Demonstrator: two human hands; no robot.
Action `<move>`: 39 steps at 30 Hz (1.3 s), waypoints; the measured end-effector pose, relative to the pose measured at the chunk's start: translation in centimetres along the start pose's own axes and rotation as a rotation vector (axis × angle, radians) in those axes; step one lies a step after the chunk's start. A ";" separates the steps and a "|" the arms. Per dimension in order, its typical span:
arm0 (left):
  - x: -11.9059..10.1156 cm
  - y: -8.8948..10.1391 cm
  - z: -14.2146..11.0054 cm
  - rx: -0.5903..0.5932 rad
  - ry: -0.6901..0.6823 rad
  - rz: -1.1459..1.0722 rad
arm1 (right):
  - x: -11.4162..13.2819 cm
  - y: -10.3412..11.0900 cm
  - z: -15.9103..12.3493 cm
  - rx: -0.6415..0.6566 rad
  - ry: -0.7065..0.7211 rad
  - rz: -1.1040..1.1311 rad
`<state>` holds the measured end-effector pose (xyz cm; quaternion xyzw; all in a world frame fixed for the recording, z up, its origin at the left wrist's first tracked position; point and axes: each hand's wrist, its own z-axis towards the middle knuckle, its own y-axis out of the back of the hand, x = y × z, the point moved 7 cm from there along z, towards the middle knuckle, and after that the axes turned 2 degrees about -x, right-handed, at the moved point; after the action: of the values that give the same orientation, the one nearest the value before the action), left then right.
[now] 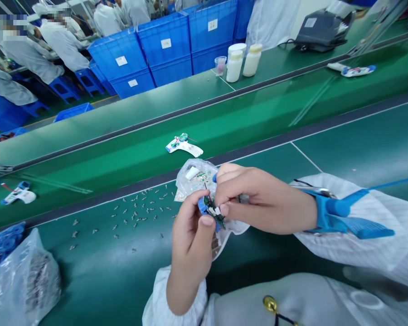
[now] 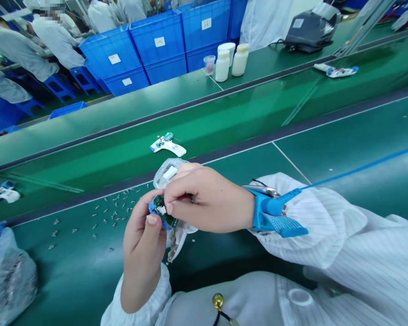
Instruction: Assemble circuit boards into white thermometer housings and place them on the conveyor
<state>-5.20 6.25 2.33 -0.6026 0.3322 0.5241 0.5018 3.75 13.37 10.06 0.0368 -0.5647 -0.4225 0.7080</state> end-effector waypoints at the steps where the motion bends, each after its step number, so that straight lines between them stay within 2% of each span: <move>1: -0.2 -0.1 -0.1 0.008 -0.003 0.021 | 0.3 0.0 0.0 0.002 0.023 -0.029; 6: -1.1 -0.2 -0.3 0.004 0.024 0.074 | 1.2 0.3 -0.1 -0.011 0.060 -0.123; 15: -1.4 -0.5 -0.4 0.104 -0.023 0.141 | 1.9 0.3 -0.2 0.018 0.085 -0.221; 23: -3.2 -0.1 -0.8 0.067 -0.242 0.600 | 2.0 0.0 -0.3 0.058 0.008 -0.418; 27: -3.8 -0.3 -1.0 0.057 -0.293 0.727 | 2.0 -0.2 -0.3 0.077 -0.005 -0.439; 32: -4.5 -0.8 -1.2 0.046 -0.429 0.913 | 2.1 -0.3 0.0 0.133 -0.004 -0.387; 39: -4.8 -1.0 -1.6 0.081 -0.473 1.037 | 2.5 -0.2 0.1 0.185 -0.004 -0.359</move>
<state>-4.86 4.41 7.11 -0.2073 0.4829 0.8093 0.2626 3.55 11.69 11.89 0.2009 -0.5870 -0.4883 0.6137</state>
